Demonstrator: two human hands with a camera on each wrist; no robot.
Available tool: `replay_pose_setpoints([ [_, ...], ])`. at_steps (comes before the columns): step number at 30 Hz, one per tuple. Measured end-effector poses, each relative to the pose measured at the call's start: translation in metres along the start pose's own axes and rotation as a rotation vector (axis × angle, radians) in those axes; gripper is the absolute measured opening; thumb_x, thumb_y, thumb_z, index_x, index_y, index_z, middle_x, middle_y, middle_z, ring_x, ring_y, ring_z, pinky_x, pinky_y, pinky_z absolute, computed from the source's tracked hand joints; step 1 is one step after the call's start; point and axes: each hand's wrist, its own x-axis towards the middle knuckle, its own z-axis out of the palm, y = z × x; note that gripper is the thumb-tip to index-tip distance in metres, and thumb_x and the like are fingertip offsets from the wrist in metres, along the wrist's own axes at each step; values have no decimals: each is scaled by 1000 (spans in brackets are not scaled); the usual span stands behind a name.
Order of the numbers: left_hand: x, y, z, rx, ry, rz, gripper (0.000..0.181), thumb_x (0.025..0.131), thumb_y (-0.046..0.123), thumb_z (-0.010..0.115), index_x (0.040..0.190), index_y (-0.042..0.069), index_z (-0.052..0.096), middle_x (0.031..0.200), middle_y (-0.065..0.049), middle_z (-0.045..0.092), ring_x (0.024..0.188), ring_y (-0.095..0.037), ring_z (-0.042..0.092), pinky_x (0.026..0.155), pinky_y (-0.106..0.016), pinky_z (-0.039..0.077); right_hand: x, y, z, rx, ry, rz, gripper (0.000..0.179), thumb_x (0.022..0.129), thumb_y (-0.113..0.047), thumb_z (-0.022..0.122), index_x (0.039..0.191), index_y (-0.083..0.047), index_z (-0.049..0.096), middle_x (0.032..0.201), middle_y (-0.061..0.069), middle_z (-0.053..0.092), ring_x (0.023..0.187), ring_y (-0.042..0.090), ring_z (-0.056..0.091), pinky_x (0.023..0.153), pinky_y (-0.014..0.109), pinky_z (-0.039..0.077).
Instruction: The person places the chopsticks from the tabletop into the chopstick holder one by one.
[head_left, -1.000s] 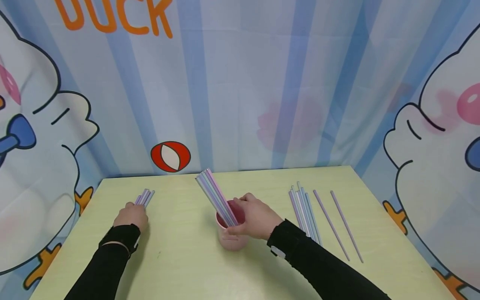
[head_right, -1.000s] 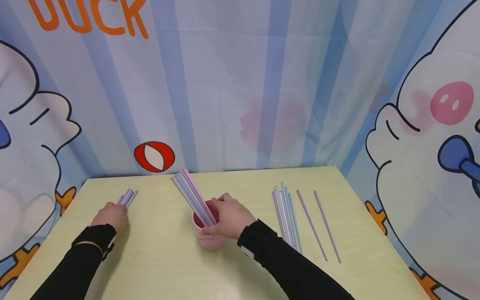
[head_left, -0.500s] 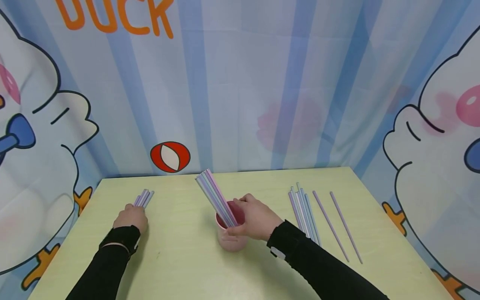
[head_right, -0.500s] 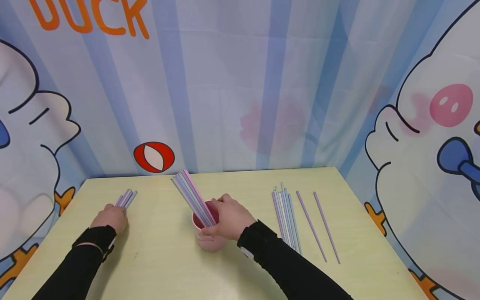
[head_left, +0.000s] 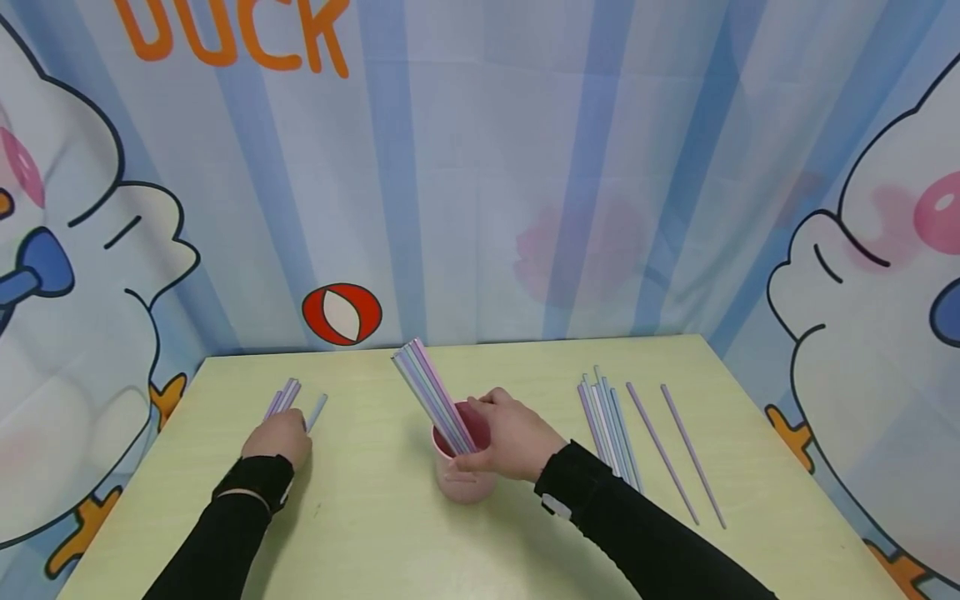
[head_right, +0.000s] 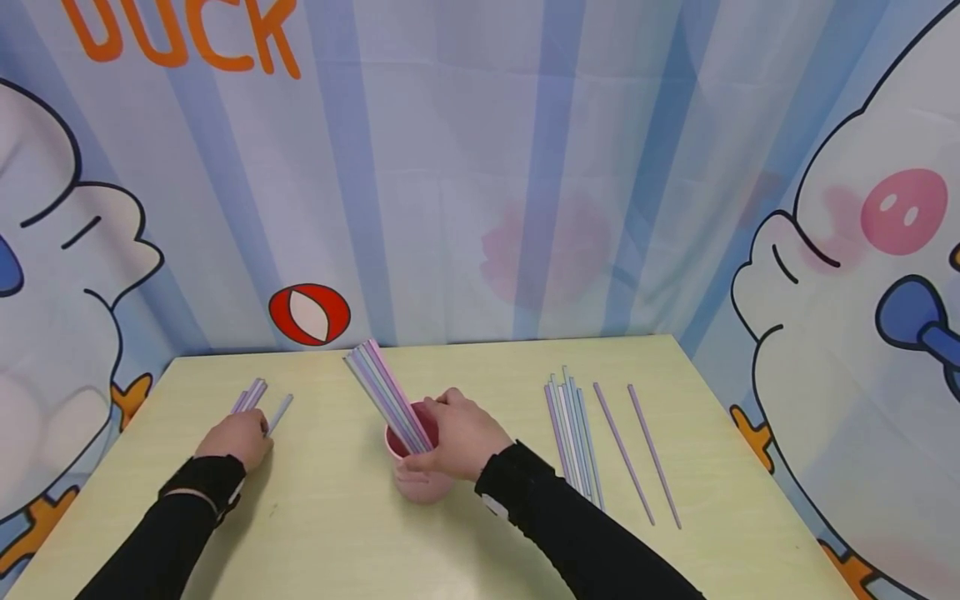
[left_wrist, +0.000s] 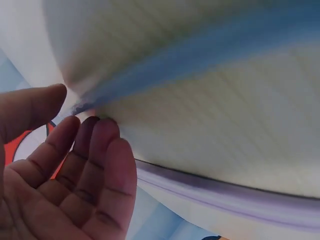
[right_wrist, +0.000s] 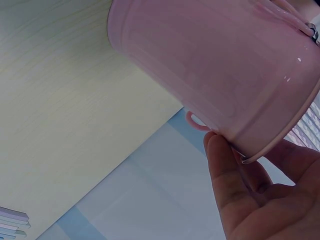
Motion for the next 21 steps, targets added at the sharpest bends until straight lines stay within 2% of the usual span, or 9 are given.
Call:
replay_pose_setpoints([
  [4, -3, 7, 3, 5, 5, 52, 5, 86, -5, 58, 91, -8, 57, 74, -17, 63, 65, -29, 59, 64, -50, 53, 1, 1, 0, 6, 1, -1, 77, 71, -51, 81, 135, -14, 60, 118, 7, 55, 98, 20, 57, 91, 38, 54],
  [7, -4, 13, 5, 20, 3, 68, 9, 89, -7, 55, 98, -10, 54, 76, -19, 63, 66, -30, 60, 63, -50, 53, 1, 1, 1, 3, 3, -6, 78, 70, -53, 81, 135, -13, 60, 117, 7, 55, 97, 20, 56, 91, 38, 54],
  [11, -6, 20, 7, 25, -9, 59, 15, 91, -7, 55, 105, -11, 52, 77, -20, 63, 67, -31, 61, 63, -50, 54, 1, 2, 1, 2, 8, -8, 79, 70, -52, 81, 135, -13, 60, 117, 7, 55, 97, 20, 56, 90, 38, 54],
  [16, -6, 25, 9, 6, -35, 35, 25, 88, -2, 61, 109, -11, 51, 77, -19, 63, 64, -30, 59, 62, -49, 53, 1, 2, 2, 6, 10, -4, 79, 70, -51, 81, 136, -14, 59, 117, 6, 54, 97, 20, 57, 90, 38, 54],
  [21, -1, 27, 10, -22, -46, 24, 34, 88, 1, 61, 117, -14, 52, 93, -25, 65, 76, -33, 61, 73, -51, 54, 2, 2, 3, 4, 10, -2, 79, 70, -52, 81, 136, -15, 59, 116, 5, 54, 97, 19, 56, 91, 37, 54],
])
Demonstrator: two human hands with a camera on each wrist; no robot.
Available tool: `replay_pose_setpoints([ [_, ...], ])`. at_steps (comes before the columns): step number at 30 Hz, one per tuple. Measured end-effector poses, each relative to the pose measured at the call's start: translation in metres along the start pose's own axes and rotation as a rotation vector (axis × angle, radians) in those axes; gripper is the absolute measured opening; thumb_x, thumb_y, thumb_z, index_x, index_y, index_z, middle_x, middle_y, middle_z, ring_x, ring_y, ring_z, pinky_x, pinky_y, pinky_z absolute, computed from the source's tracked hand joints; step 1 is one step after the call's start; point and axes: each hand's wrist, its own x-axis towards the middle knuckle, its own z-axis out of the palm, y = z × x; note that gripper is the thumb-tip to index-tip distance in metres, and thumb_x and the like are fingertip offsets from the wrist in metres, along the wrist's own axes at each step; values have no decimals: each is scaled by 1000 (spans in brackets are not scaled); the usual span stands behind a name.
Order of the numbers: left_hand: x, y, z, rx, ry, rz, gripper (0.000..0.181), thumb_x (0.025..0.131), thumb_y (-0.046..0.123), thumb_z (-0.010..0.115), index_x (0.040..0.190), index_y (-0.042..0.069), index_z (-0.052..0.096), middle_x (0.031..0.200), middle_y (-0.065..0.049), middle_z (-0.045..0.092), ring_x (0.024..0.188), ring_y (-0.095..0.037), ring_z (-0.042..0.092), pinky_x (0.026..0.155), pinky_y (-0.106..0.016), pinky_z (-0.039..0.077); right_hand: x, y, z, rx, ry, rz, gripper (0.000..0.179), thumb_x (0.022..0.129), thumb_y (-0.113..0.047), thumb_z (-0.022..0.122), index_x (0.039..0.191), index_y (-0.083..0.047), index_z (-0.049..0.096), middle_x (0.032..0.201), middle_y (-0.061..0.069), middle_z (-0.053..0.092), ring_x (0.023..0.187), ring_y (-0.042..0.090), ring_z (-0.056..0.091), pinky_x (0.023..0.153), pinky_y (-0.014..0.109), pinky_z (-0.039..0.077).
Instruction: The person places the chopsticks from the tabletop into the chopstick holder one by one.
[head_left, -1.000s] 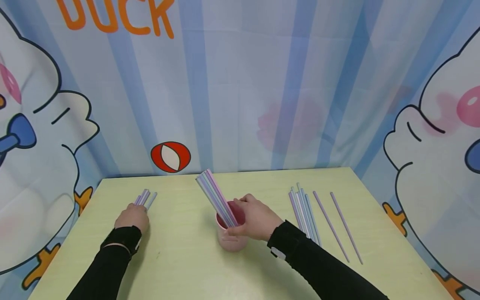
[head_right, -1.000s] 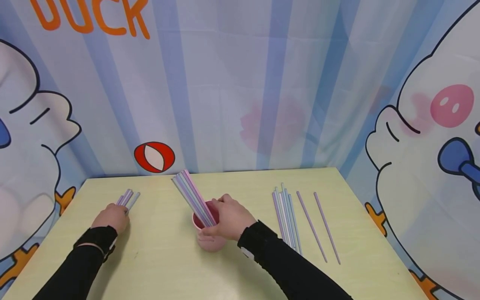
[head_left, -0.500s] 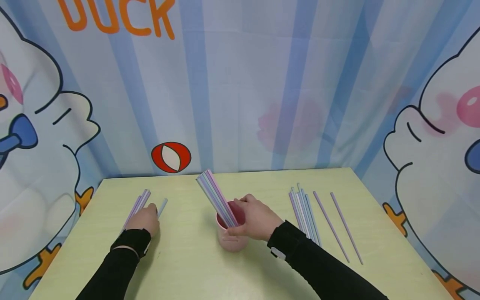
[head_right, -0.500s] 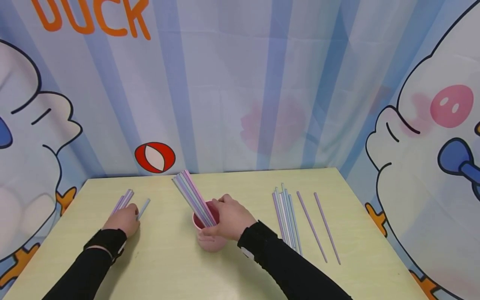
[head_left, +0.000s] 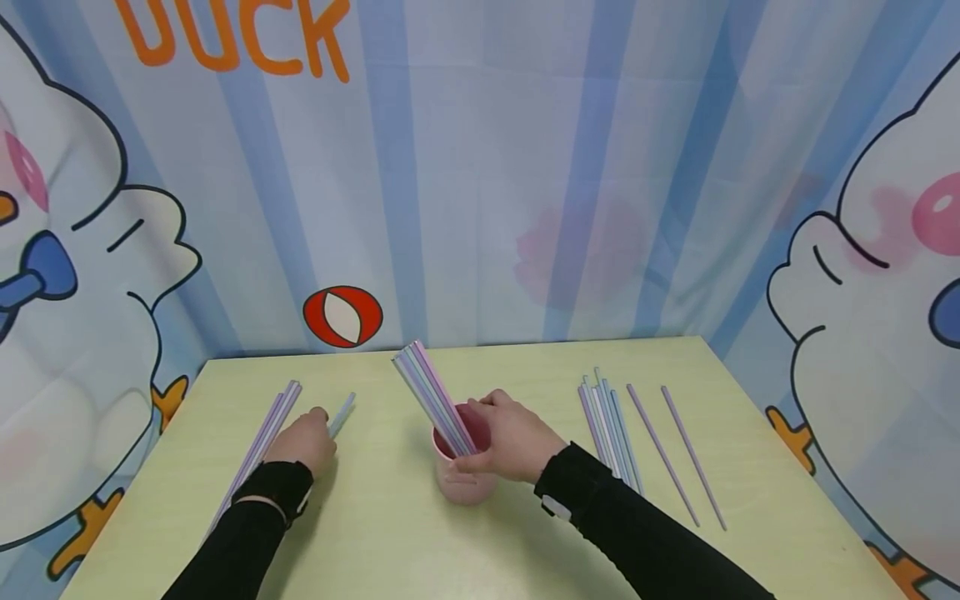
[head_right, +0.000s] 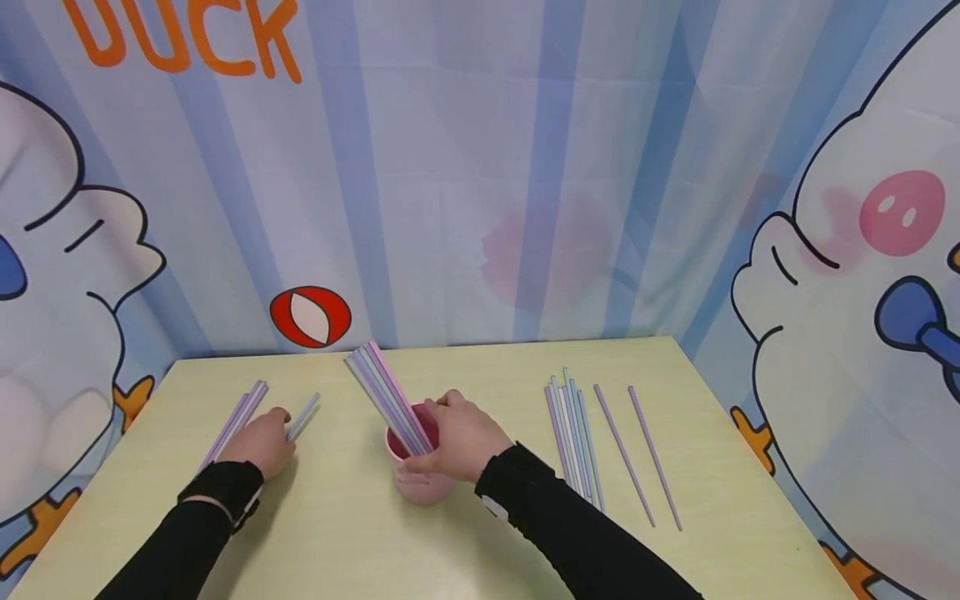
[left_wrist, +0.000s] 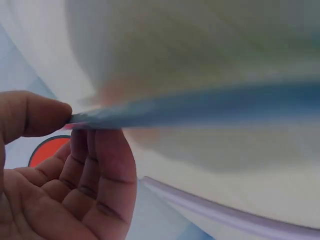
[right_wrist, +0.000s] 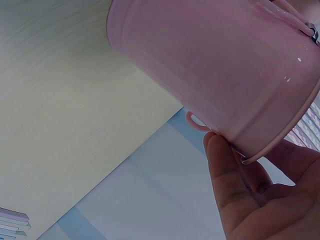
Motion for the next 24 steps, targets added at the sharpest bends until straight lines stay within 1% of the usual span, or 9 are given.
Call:
replay_pose_setpoints([
  [3, 4, 1, -1, -17, 14, 19, 34, 89, 1, 58, 119, -14, 55, 101, -27, 63, 84, -35, 60, 79, -53, 52, -1, 0, 0, 3, 0, 2, 79, 70, -51, 81, 136, -14, 59, 116, 5, 54, 98, 20, 56, 91, 38, 54],
  [5, 5, 3, -5, -42, 35, 37, 33, 89, 1, 58, 119, -14, 56, 103, -28, 62, 87, -36, 60, 80, -52, 52, -1, -1, -1, 2, -2, 4, 79, 71, -51, 81, 137, -14, 59, 116, 6, 54, 98, 20, 56, 91, 38, 54],
  [9, 3, 12, -21, -120, 68, 46, 34, 90, 3, 58, 119, -14, 52, 97, -24, 62, 79, -32, 58, 72, -46, 52, -1, 0, -1, -3, -7, 3, 80, 71, -52, 81, 137, -14, 59, 117, 6, 54, 98, 20, 56, 91, 38, 54],
  [13, -1, 22, -39, -190, 102, 21, 34, 94, 8, 54, 121, -12, 46, 88, -18, 61, 68, -27, 56, 63, -41, 52, 0, 0, -2, -6, -8, 2, 80, 71, -53, 80, 137, -14, 58, 118, 6, 54, 98, 20, 56, 91, 37, 54],
  [16, -5, 30, -51, -257, 127, -3, 35, 97, 11, 50, 124, -10, 42, 87, -17, 58, 67, -26, 55, 60, -39, 52, 0, -1, -2, -2, -10, 5, 79, 71, -53, 80, 137, -14, 58, 118, 6, 54, 99, 20, 56, 92, 37, 54],
  [17, -6, 32, -54, -277, 143, -2, 35, 97, 12, 48, 125, -9, 41, 87, -16, 57, 67, -26, 54, 60, -38, 51, 0, -1, -3, 0, -11, 5, 79, 71, -52, 80, 137, -14, 58, 118, 6, 54, 99, 20, 56, 92, 38, 54],
  [21, -11, 42, -65, -363, 207, 21, 37, 100, 15, 43, 128, -8, 38, 91, -17, 55, 68, -26, 55, 59, -36, 49, 0, -1, -2, 4, -15, 9, 80, 71, -53, 80, 136, -14, 59, 119, 6, 54, 99, 20, 56, 92, 38, 54],
  [24, -15, 51, -70, -426, 254, 43, 37, 101, 19, 42, 128, -6, 37, 96, -17, 57, 69, -25, 62, 63, -38, 55, 0, -1, -2, 6, -16, 12, 80, 70, -54, 81, 136, -14, 59, 119, 6, 54, 99, 20, 56, 92, 38, 54],
])
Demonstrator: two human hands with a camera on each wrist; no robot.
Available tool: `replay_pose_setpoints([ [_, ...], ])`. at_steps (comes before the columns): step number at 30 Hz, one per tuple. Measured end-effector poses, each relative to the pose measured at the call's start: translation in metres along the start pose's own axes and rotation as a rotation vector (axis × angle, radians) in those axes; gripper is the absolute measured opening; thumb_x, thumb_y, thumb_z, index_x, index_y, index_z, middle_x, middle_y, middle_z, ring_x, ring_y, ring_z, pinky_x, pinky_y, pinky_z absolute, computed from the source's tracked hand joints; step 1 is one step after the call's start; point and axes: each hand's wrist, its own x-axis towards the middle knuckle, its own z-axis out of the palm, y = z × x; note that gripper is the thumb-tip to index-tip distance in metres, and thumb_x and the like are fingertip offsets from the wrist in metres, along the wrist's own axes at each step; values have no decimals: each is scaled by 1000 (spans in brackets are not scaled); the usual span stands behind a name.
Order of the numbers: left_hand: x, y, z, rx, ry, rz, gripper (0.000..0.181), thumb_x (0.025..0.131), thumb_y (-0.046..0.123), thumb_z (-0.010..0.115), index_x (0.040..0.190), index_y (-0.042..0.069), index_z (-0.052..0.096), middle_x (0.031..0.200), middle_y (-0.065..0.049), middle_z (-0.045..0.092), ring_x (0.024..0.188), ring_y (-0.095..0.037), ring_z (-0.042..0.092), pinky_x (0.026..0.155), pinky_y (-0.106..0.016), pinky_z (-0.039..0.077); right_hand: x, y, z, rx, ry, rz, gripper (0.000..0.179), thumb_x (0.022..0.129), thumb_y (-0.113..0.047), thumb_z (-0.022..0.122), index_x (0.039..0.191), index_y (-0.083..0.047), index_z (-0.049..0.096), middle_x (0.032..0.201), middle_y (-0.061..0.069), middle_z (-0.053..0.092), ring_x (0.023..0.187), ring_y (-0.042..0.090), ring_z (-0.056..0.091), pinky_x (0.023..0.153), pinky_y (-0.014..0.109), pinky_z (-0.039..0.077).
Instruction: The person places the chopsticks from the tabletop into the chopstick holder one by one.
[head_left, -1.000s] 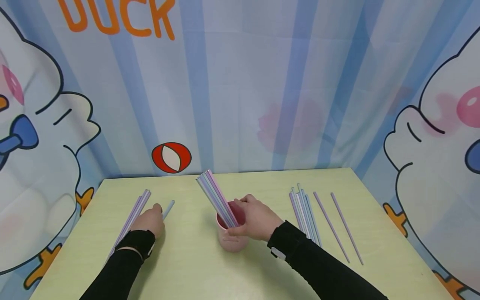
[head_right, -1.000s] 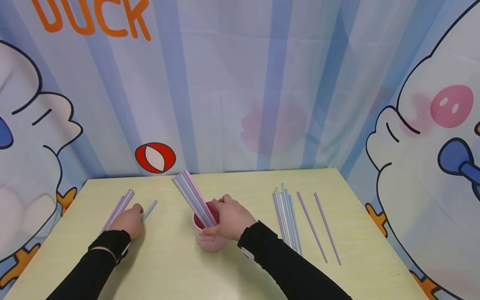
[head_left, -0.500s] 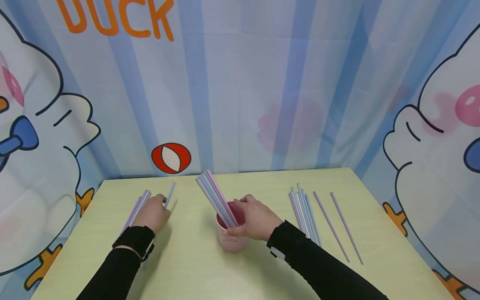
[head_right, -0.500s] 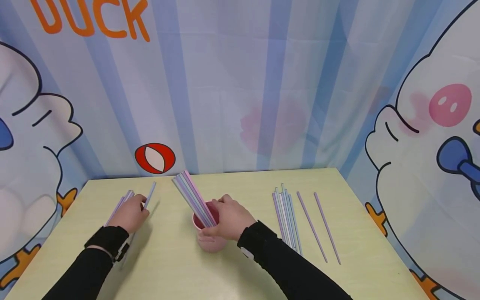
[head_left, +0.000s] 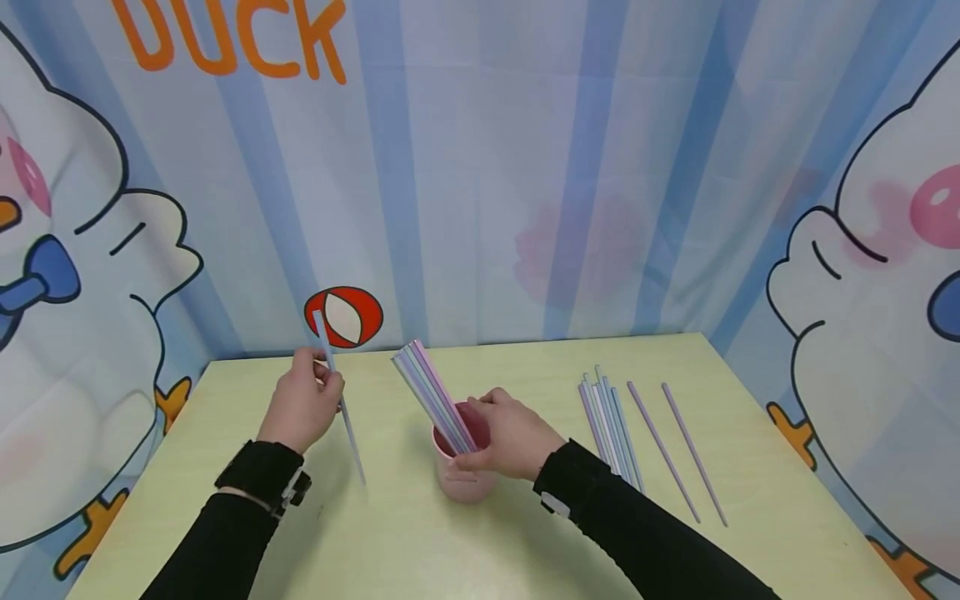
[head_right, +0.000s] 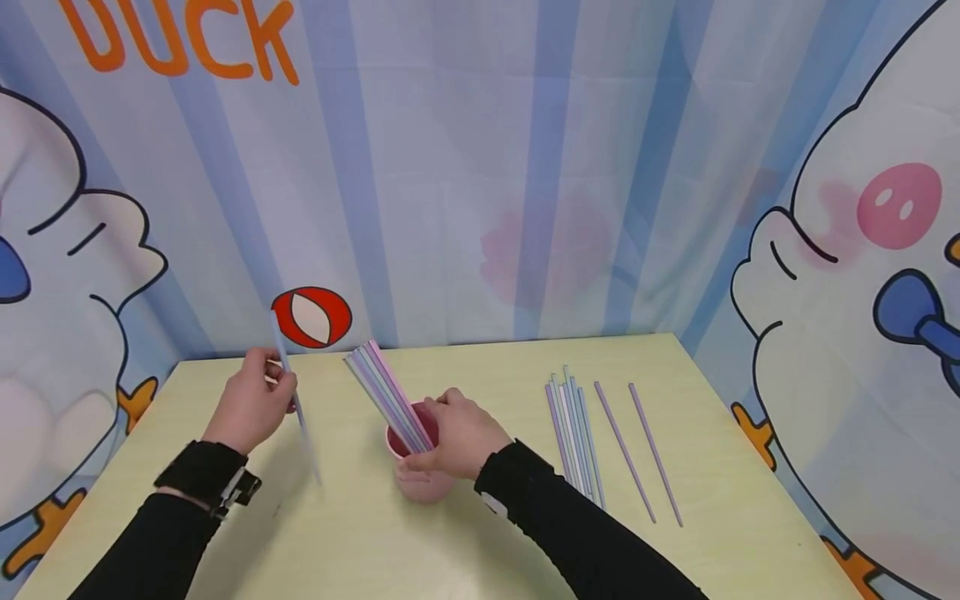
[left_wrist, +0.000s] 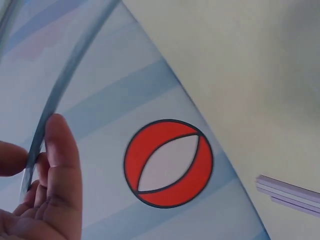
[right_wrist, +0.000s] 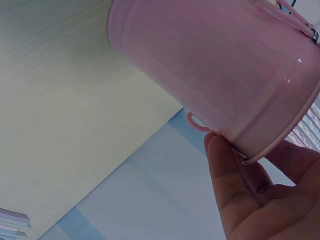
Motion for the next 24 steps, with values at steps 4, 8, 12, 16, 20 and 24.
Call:
replay_pose_setpoints([
  [4, -2, 13, 0, -98, 48, 24, 39, 102, 21, 42, 130, -4, 36, 101, -17, 59, 71, -25, 69, 68, -43, 60, 0, -1, 0, 2, 1, 5, 80, 69, -54, 81, 135, -14, 60, 119, 6, 54, 99, 20, 56, 91, 38, 54],
  [8, -4, 25, -2, -193, 89, 59, 38, 102, 21, 42, 131, -3, 36, 102, -17, 58, 71, -26, 70, 72, -46, 60, 0, -2, 0, 8, 4, 12, 80, 69, -54, 81, 135, -13, 60, 118, 6, 54, 99, 21, 56, 90, 37, 55],
  [12, -4, 36, -5, -269, 120, 70, 37, 102, 24, 44, 129, 0, 37, 102, -15, 59, 67, -21, 70, 73, -40, 61, 0, -2, 0, 8, 8, 9, 80, 69, -53, 82, 134, -12, 60, 117, 6, 54, 98, 20, 56, 90, 37, 55],
  [16, -4, 44, -7, -321, 150, 88, 36, 103, 24, 45, 128, 0, 37, 100, -14, 59, 66, -18, 70, 68, -25, 61, 0, -2, 0, 3, 9, 0, 79, 70, -52, 81, 134, -13, 60, 116, 6, 55, 98, 20, 57, 90, 37, 55],
  [20, -4, 53, -5, -409, 162, 104, 34, 103, 18, 47, 128, -1, 37, 98, -17, 58, 65, -18, 69, 64, -17, 59, -1, -1, 0, -4, 12, -10, 78, 71, -52, 81, 135, -13, 60, 117, 6, 55, 98, 20, 57, 90, 38, 54],
  [24, -5, 59, -2, -443, 147, 106, 36, 103, 19, 48, 130, -2, 36, 102, -20, 58, 66, -17, 68, 65, -17, 58, -2, -1, 0, -8, 17, -16, 79, 71, -51, 81, 137, -13, 59, 118, 7, 55, 98, 20, 57, 91, 38, 54],
])
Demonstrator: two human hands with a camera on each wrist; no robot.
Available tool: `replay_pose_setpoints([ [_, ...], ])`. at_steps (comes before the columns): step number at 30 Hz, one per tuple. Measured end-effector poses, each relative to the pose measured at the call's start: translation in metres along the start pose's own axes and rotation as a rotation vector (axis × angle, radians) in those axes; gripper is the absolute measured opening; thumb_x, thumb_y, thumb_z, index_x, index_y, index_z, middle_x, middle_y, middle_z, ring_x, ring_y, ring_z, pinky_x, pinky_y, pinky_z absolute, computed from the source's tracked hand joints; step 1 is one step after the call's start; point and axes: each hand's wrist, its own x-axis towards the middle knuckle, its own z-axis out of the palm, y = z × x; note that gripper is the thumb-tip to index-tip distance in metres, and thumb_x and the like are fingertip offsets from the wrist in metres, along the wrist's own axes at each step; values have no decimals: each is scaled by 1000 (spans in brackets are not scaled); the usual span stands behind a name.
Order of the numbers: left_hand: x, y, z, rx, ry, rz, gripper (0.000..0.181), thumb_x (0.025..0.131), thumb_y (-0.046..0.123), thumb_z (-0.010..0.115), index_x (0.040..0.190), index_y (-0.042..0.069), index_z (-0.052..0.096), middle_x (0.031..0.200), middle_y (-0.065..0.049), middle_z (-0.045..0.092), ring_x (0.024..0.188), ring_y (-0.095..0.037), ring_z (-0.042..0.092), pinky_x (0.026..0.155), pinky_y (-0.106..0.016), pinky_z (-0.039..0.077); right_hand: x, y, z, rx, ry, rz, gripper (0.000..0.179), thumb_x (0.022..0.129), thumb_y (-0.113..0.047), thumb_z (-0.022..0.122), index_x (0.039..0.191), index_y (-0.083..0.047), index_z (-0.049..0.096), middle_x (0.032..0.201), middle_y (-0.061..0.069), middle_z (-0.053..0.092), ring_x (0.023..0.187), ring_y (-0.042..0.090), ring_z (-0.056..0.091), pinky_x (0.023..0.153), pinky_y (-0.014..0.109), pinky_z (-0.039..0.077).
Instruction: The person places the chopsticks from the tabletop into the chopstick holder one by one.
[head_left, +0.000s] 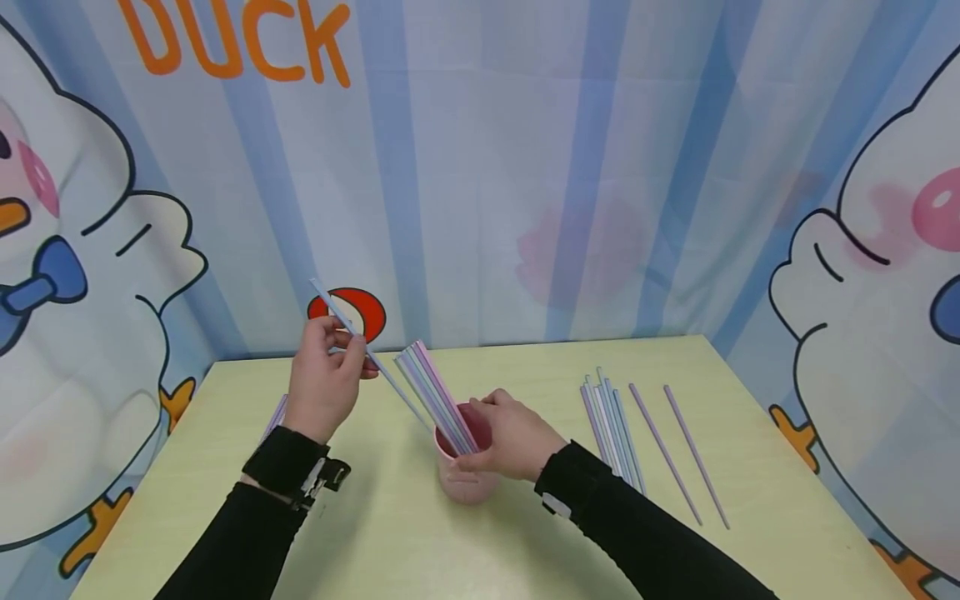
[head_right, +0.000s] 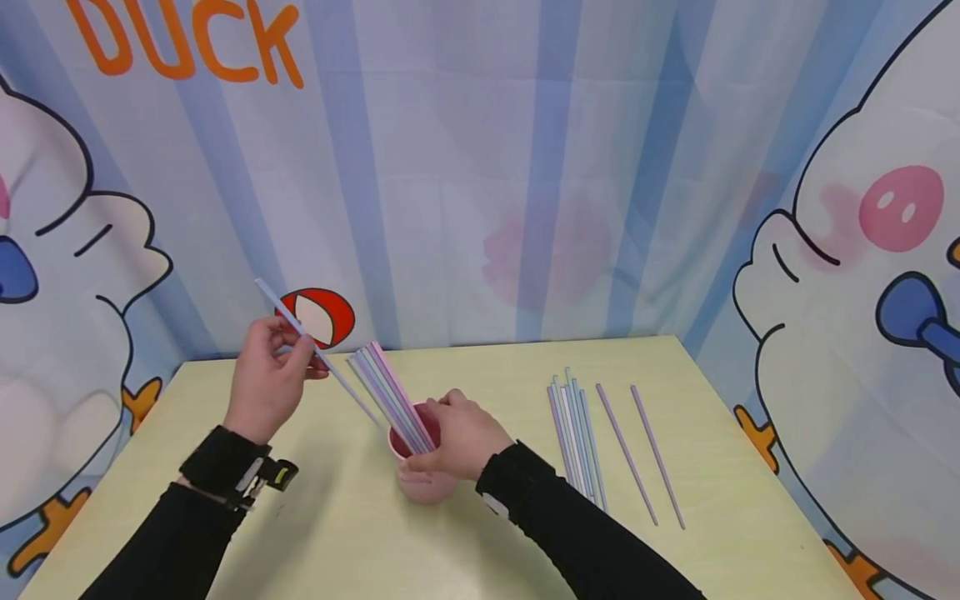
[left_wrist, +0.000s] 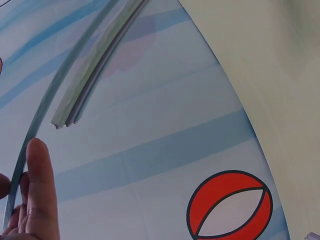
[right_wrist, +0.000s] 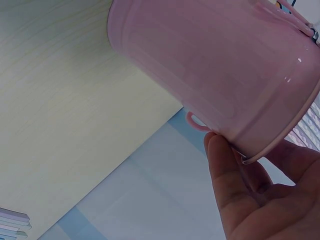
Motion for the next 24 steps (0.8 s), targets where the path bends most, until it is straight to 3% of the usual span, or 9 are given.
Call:
replay_pose_setpoints([
  [8, -4, -4, 11, 61, -20, -54, 37, 103, 25, 49, 130, 3, 37, 106, -15, 60, 71, -20, 71, 81, -39, 59, 1, 3, 2, 10, 2, -8, 77, 71, -51, 81, 136, -14, 60, 118, 7, 54, 97, 19, 56, 90, 37, 54],
  [24, -17, -22, 31, 120, -103, -100, 30, 101, 23, 52, 122, 4, 44, 100, -14, 64, 72, -20, 70, 78, -41, 60, 3, 3, 3, 14, 5, -5, 77, 71, -51, 81, 135, -15, 60, 115, 5, 54, 96, 19, 55, 90, 37, 53],
])
